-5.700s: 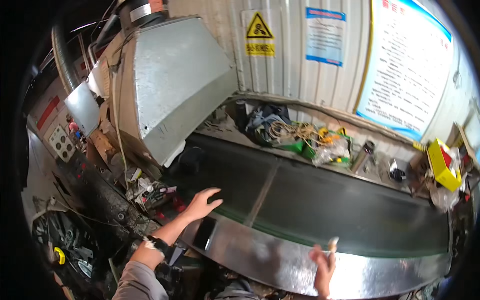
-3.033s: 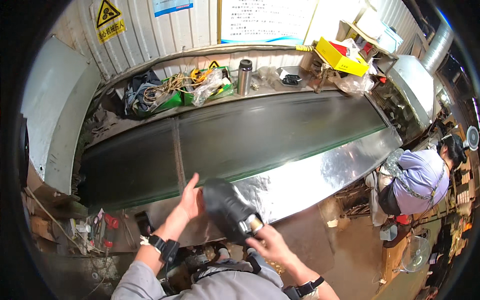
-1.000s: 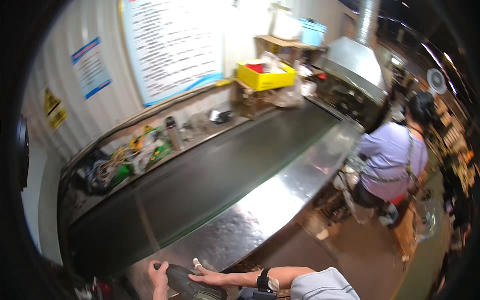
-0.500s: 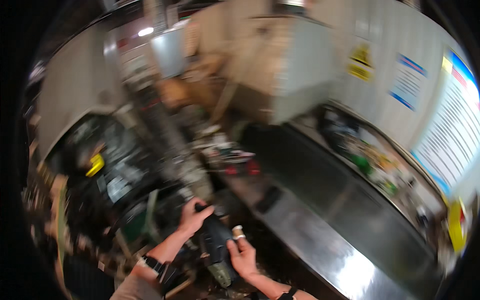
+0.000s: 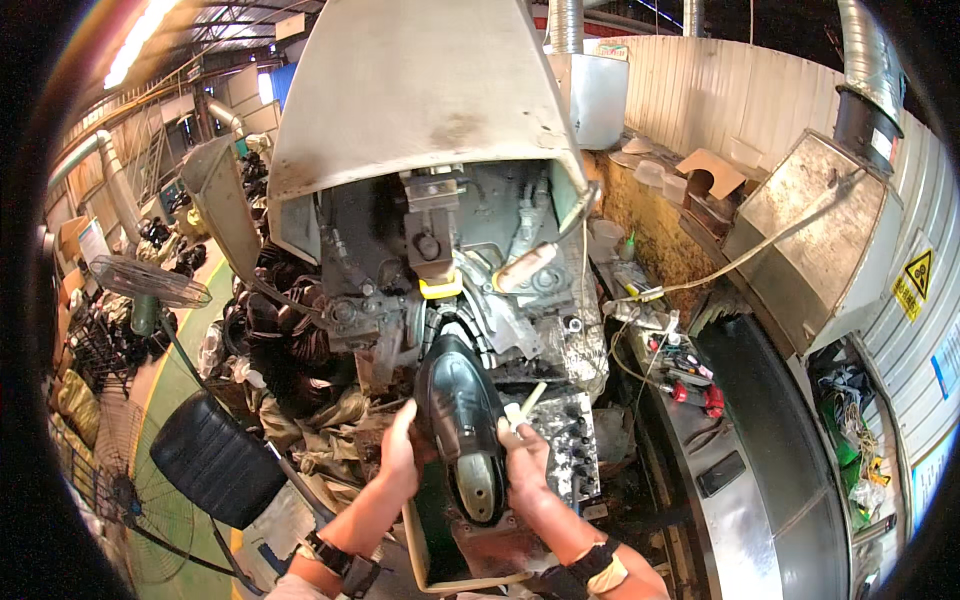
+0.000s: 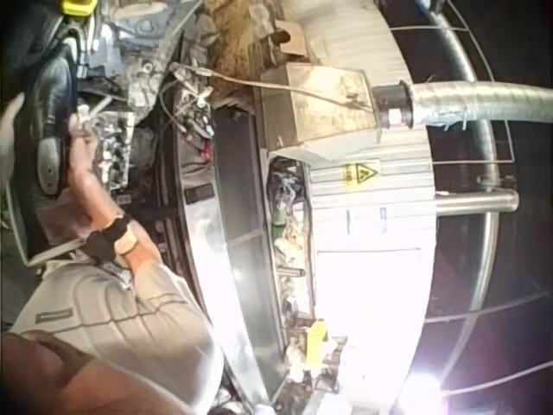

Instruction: Operate a toe lasting machine to shape and secure the front of shoes onto lasts.

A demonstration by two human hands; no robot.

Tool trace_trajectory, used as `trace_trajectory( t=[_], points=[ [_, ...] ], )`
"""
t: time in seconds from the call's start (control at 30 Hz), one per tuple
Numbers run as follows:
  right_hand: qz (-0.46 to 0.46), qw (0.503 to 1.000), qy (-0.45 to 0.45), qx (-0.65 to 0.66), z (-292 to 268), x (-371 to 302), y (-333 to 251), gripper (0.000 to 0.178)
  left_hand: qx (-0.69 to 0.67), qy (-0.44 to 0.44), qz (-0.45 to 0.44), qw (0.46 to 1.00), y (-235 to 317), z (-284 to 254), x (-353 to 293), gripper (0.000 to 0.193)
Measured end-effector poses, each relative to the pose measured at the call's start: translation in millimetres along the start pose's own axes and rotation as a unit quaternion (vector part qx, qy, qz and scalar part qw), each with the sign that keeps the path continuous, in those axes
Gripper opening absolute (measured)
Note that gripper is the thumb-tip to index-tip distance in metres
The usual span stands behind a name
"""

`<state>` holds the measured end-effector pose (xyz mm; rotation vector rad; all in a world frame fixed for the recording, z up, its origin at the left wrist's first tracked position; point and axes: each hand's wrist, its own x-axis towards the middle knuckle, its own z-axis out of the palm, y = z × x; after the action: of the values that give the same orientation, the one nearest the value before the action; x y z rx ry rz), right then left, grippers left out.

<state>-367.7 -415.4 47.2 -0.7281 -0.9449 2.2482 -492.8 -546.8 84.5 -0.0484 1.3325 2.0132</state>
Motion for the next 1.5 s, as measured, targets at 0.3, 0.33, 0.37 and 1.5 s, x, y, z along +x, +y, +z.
trace_trajectory(
  t=[0.3,0.33,0.37,1.5],
  points=[
    [0.011,0.999,0.029,0.022,35.5,75.5,16.8,0.027,-0.102,0.030,-0.058,0.993,1.2,12.7,44.0,0.034],
    [0.001,0.999,0.037,0.016,33.8,83.5,19.3,0.027,-0.103,0.029,-0.060,0.992,0.6,13.8,51.9,0.034],
    [-0.015,0.999,0.032,0.006,30.9,90.3,21.0,0.028,-0.121,0.040,-0.065,0.990,-1.9,14.9,58.6,0.031],
    [-0.019,0.996,-0.002,0.082,16.6,129.1,42.4,0.042,-0.159,0.137,0.116,0.971,-71.9,1.8,124.8,0.024]
  ],
)
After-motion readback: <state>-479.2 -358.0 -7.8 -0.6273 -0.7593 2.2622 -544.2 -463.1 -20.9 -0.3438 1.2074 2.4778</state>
